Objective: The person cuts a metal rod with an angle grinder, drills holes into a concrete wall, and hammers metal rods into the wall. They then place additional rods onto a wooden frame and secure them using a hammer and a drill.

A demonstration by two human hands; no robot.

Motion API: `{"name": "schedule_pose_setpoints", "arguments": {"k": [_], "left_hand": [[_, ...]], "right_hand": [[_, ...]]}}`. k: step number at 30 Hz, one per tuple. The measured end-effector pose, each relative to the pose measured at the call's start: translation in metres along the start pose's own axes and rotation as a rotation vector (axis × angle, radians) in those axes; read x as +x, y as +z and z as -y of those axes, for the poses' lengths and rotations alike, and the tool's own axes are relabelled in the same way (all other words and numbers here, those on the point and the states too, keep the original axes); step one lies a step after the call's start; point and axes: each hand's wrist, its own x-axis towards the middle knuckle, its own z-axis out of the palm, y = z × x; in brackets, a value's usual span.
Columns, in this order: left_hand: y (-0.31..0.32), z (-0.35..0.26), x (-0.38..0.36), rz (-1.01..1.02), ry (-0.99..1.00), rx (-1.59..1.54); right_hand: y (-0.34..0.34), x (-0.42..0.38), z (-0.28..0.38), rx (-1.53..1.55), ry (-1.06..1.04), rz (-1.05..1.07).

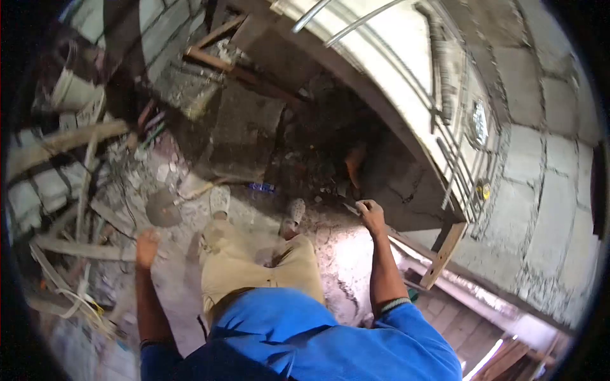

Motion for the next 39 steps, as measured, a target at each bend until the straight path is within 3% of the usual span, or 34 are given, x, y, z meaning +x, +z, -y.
{"name": "schedule_pose_setpoints", "arguments": {"k": [1,3,4,5,7,9,10,12,15,18,19,24,26,30,33,36,39], "left_hand": [[0.014,0.043,-0.008,0.018,0.098,-0.032],[0.055,0.061,-0.033,-0.045,0.027,-0.201],[0.073,0.055,-0.051,-0.102,-0.149,-0.321],[0.125,0.057,-0.078,-0.050,-0.219,-0.331],[0.171,0.053,-0.097,0.055,-0.456,-0.302],[0.240,0.089,-0.112,0.201,-0.386,-0.222],[0.260,0.079,-0.113,0.289,-0.402,-0.227],[0.295,0.060,-0.119,0.280,-0.377,-0.227],[0.312,0.031,-0.106,0.314,-0.295,-0.168],[0.303,0.028,-0.108,0.321,-0.479,-0.265],[0.300,0.035,-0.114,0.288,-0.573,-0.463],[0.304,0.087,-0.165,0.245,-0.667,-0.558],[0.332,0.090,-0.145,0.257,-0.623,-0.533],[0.419,-0.029,0.129,0.243,-0.348,-0.497],[0.426,-0.097,0.230,0.202,-0.235,-0.524],[0.409,-0.087,0.205,0.205,-0.239,-0.520],[0.392,-0.012,0.084,0.216,-0.338,-0.513]], "right_hand": [[0.012,0.030,-0.027,-0.137,0.096,0.117],[0.033,0.076,-0.069,-0.371,0.158,0.260],[0.041,0.094,-0.092,-0.435,0.156,0.287],[0.047,0.115,-0.121,-0.499,0.169,0.323],[0.059,0.155,-0.149,-0.558,0.135,0.327],[0.073,0.196,-0.173,-0.605,0.083,0.305],[0.079,0.216,-0.181,-0.617,0.048,0.284],[0.094,0.253,-0.198,-0.641,-0.011,0.235],[0.113,0.299,-0.222,-0.672,-0.078,0.146],[0.127,0.327,-0.246,-0.688,-0.114,0.092],[0.131,0.336,-0.253,-0.693,-0.122,0.079],[0.147,0.361,-0.282,-0.716,-0.148,0.051],[0.152,0.366,-0.291,-0.724,-0.161,0.053],[0.154,0.370,-0.294,-0.739,-0.213,0.056],[0.148,0.363,-0.276,-0.742,-0.242,0.053],[0.137,0.362,-0.265,-0.763,-0.273,0.038],[0.113,0.364,-0.256,-0.782,-0.318,-0.015]]}}
